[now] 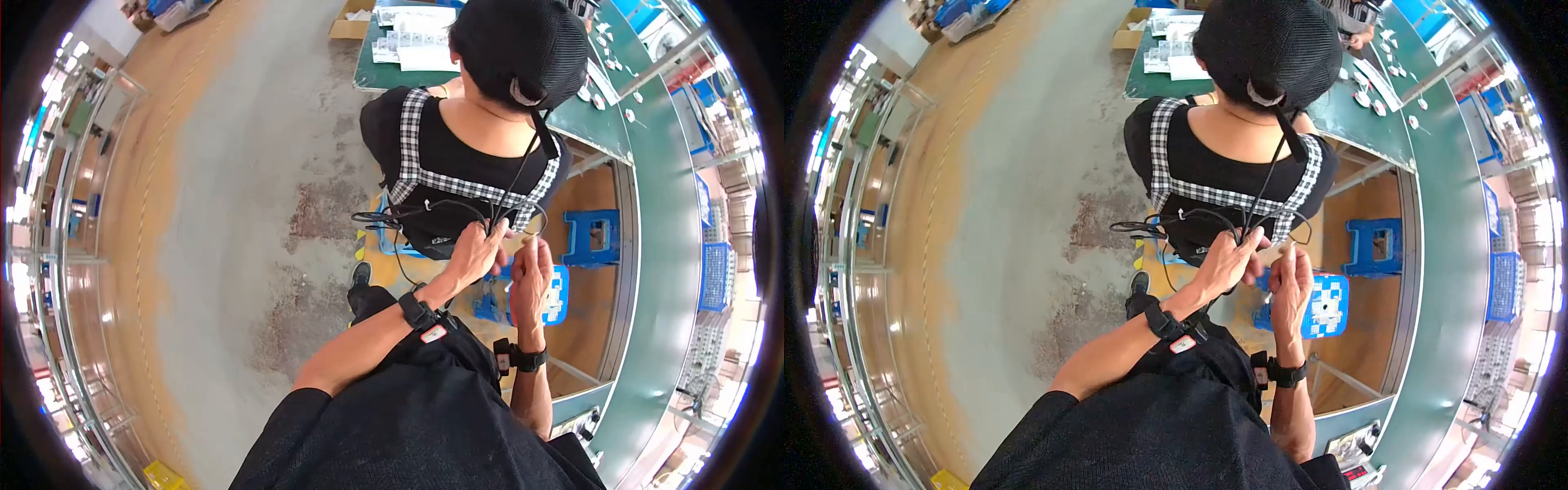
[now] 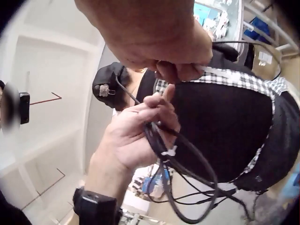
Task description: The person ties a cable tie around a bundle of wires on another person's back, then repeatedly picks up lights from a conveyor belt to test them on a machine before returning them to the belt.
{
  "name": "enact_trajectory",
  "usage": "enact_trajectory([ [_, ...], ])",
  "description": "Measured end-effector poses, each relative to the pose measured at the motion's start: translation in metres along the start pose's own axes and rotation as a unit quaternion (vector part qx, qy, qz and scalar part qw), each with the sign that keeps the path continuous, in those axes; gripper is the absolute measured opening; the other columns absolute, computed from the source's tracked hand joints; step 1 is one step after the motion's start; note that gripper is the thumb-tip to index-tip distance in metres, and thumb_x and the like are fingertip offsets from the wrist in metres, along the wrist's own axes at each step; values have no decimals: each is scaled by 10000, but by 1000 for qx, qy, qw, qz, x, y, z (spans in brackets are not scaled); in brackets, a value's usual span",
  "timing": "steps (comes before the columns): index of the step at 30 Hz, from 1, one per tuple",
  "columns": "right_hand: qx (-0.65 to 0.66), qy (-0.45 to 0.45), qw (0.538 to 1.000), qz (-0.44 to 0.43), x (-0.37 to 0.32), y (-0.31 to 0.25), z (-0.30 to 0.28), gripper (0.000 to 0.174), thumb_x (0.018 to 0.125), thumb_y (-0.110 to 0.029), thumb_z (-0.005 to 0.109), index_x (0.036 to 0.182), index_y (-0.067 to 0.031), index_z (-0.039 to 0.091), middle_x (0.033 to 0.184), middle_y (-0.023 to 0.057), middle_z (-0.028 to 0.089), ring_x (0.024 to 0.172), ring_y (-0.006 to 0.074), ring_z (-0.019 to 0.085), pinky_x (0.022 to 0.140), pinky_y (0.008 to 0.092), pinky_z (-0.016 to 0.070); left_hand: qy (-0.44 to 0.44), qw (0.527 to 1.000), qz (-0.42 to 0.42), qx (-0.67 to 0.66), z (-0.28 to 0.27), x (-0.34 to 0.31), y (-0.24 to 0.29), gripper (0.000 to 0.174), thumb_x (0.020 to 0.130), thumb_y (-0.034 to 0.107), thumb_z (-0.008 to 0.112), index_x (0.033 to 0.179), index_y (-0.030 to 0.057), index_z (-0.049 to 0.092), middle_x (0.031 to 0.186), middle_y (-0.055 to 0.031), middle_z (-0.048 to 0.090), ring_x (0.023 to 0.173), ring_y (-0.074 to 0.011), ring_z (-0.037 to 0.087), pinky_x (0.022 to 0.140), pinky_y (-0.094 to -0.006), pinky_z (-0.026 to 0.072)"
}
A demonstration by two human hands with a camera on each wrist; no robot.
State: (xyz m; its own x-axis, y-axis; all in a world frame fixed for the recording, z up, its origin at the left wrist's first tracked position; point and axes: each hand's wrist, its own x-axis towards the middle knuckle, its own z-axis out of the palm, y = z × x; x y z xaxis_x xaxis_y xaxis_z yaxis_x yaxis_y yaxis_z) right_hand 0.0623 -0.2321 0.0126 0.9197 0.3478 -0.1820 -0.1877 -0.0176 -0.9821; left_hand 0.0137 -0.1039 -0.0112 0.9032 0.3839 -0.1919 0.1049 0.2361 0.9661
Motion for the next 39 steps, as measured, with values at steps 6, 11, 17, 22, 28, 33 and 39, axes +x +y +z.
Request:
enact_trajectory([
  [6,-91,-153,977,116,-1,123,-22,315,996,-373,652,1064,-66,661,759,-53,585,630,36,461,531,213,329,29,999,-33,-13,11,-3,-2,406,1011,378,539,998,-2,684,579,-42,543,484,-138,533,453,-311,434],
  [11,-132,-363,861,330,15,185,42,448,953,-380,712,1246,-45,655,839,-41,667,663,51,512,552,232,382,-91,984,-52,147,-2,-4,2,482,851,137,648,1302,-8,559,898,-160,684,764,-304,668,652,-408,550],
  [17,-197,-516,766,327,-13,184,129,548,940,-326,745,1369,-20,596,804,-74,584,683,16,456,585,202,370,147,907,274,283,15,1,-53,422,1053,357,480,961,11,702,653,-142,658,550,-272,652,535,-402,530],
  [22,-80,-647,714,256,-31,165,168,489,966,-246,717,1417,-98,597,958,-69,637,893,30,540,779,213,432,19,962,126,241,1,-14,-22,279,965,147,576,1167,-36,632,909,-169,719,776,-324,703,683,-416,558],
  [28,-58,-660,719,208,-36,126,160,344,1001,-218,668,1319,-86,678,988,-61,681,865,14,526,794,214,435,43,982,107,148,12,-8,-41,406,1050,301,487,970,-34,702,774,-198,708,663,-351,692,662,-417,560],
  [33,-83,-548,801,225,-29,120,117,319,1000,-192,665,1292,-67,692,973,-66,691,844,10,491,756,205,424,-21,999,1,-28,7,-15,-22,333,1019,301,547,1067,-14,645,528,-13,543,365,-129,500,380,-274,421],
  [39,-136,-582,771,222,-24,110,111,327,997,-226,660,1270,-49,697,876,-62,658,785,17,519,674,236,434,-9,996,-71,-44,-5,-13,5,258,993,228,551,1063,-5,637,603,-66,583,415,-176,555,389,-317,456],
])
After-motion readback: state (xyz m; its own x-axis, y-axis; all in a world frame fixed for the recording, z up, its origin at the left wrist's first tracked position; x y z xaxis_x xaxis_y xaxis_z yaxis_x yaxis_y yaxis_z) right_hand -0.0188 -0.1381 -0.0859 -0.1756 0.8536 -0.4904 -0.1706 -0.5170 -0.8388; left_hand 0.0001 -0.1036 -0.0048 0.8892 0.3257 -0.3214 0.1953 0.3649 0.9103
